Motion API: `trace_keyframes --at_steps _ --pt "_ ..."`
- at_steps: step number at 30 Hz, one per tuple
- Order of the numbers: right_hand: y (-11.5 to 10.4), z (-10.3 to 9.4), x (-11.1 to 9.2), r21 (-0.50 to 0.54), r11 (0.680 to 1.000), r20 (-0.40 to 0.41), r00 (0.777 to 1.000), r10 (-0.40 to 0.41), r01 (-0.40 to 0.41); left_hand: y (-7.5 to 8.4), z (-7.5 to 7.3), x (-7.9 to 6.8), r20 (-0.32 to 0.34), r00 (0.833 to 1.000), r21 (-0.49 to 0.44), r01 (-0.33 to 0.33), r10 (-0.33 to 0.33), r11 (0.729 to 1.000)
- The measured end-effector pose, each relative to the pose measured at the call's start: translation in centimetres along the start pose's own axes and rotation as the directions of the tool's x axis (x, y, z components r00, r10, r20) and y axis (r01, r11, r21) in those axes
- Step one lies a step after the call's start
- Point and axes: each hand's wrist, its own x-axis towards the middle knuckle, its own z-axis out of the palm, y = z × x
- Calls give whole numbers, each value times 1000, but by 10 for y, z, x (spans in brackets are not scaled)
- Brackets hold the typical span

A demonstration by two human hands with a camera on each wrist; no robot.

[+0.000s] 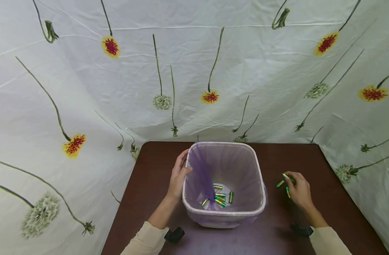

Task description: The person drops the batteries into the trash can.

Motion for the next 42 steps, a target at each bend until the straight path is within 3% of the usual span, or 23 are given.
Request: trace_keyframes --at_steps 10,21,32,42 --pt "-25 -4 21 62 992 -41 994 -105 107 2 2 1 -5 1000 5 0 0 1000" --pt "-78 -11 62 121 959 -41 966 -255 258 -2 1 1 -16 1000 1 -14 14 1000" --pt "-134 -17 91 216 882 -58 907 -417 419 -2 1 1 -24 1000 -12 -2 2 1000" --pt "-172 -31 101 225 825 84 833 -547 518 -4 -1 -1 -30 1000 0 9 -9 1000"
